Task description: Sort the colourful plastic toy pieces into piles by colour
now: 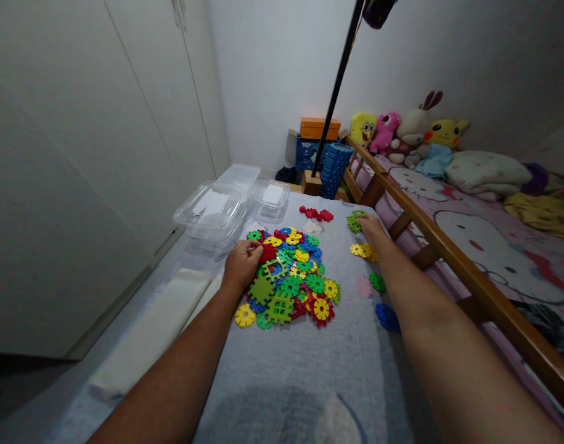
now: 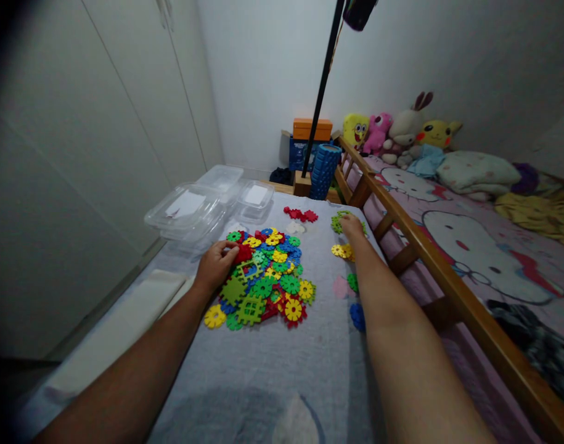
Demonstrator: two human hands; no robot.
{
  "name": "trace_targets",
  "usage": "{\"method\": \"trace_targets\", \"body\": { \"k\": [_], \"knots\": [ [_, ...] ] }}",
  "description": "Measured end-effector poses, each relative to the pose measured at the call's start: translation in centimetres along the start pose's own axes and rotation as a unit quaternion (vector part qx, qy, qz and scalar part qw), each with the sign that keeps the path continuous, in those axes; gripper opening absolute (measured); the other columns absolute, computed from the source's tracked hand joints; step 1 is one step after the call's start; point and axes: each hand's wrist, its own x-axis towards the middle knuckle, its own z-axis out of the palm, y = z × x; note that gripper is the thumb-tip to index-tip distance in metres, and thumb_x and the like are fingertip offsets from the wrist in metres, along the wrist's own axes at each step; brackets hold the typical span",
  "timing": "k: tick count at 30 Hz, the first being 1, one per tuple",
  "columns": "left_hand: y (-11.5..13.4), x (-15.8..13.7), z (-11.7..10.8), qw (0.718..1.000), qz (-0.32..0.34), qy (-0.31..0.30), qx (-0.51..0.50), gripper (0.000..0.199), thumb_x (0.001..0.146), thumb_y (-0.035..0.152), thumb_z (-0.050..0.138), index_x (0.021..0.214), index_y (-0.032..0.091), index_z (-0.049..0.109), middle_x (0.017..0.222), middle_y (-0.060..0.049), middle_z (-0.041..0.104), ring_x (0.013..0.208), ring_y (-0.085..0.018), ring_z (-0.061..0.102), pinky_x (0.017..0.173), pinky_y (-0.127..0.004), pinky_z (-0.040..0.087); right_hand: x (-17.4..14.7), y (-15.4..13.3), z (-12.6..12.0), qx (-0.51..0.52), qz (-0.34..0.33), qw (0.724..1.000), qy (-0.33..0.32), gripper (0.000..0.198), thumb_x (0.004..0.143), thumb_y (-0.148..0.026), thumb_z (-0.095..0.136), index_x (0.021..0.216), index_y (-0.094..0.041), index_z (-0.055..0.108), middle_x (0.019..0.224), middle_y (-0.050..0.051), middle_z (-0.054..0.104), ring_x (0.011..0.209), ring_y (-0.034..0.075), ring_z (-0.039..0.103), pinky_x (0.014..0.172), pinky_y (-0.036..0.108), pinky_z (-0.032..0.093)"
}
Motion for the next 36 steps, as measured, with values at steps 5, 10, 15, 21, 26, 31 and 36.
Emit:
{"method": "trace_targets", "body": {
  "k": [5,10,15,21,26,31,36],
  "knots": [
    [0.0,0.0,0.0,1.000,-0.001,0.004,-0.026,0.037,0.087,0.050,0.052,0.096,0.021,0.073,0.103,-0.007,0.072,0.092,-0.023,0.067,0.092,-0.037,0.051,-2.0,-1.5,1.1,-0.020,-0.063,0.998,0.003,0.019,0.063,-0.007,0.067,0.078,-0.019,0.066,0.076,-0.004,0.064,0.072,0.010,0.056,0.065,0.017,0.043],
    [0.2,0.0,-0.1,0.998,0.011,0.006,-0.067,0.042,0.091,0.053,0.047,0.096,0.020,0.072,0.100,-0.007,0.073,0.098,-0.024,0.067,0.094,-0.036,0.051,-7.1,-4.0,3.6,-0.026,-0.131,0.979,-0.153,0.014,0.069,-0.015,0.070,0.083,-0.018,0.070,0.081,-0.001,0.070,0.074,0.013,0.060,0.075,0.026,0.049],
    [0.2,0.0,-0.1,0.994,0.010,0.011,-0.109,0.046,0.095,0.055,0.042,0.099,0.020,0.071,0.099,-0.006,0.075,0.095,-0.023,0.068,0.091,-0.035,0.052,-13.9,-5.2,7.4,-0.121,-0.255,0.875,-0.393,0.016,0.077,-0.022,0.069,0.092,-0.018,0.074,0.089,0.001,0.074,0.083,0.017,0.066,0.080,0.030,0.051],
    [-0.1,0.1,0.0,0.991,0.006,0.010,-0.130,0.052,0.097,0.060,0.038,0.096,0.018,0.070,0.093,-0.007,0.074,0.088,-0.023,0.068,0.082,-0.033,0.054,-19.6,-5.3,11.3,-0.248,-0.397,0.778,-0.418,0.030,0.080,-0.018,0.076,0.110,-0.016,0.073,0.111,0.010,0.070,0.104,0.023,0.062,0.098,0.040,0.047],
    [-0.3,0.2,0.0,0.993,0.004,0.009,-0.116,0.055,0.096,0.062,0.036,0.097,0.018,0.070,0.094,-0.009,0.074,0.089,-0.024,0.068,0.078,-0.034,0.054,-20.8,-5.2,12.3,-0.287,-0.384,0.777,-0.408,0.025,0.079,-0.015,0.075,0.103,-0.016,0.071,0.104,0.009,0.066,0.098,0.023,0.059,0.092,0.039,0.047],
    [-0.6,0.2,0.1,0.993,0.007,0.008,-0.121,0.058,0.096,0.065,0.035,0.099,0.019,0.070,0.096,-0.009,0.074,0.090,-0.024,0.068,0.079,-0.033,0.054,-19.9,-4.7,11.8,-0.223,-0.345,0.810,-0.419,0.031,0.072,-0.012,0.072,0.102,-0.017,0.068,0.104,0.005,0.065,0.093,0.020,0.058,0.086,0.034,0.046],
    [-0.3,0.1,0.1,0.995,0.006,0.013,-0.101,0.059,0.096,0.065,0.035,0.096,0.019,0.070,0.095,-0.009,0.073,0.089,-0.025,0.067,0.080,-0.035,0.052,-17.3,-4.0,10.6,-0.123,-0.274,0.871,-0.389,0.030,0.069,-0.020,0.068,0.099,-0.019,0.064,0.087,-0.002,0.062,0.078,0.015,0.055,0.075,0.029,0.045]
  ]
}}
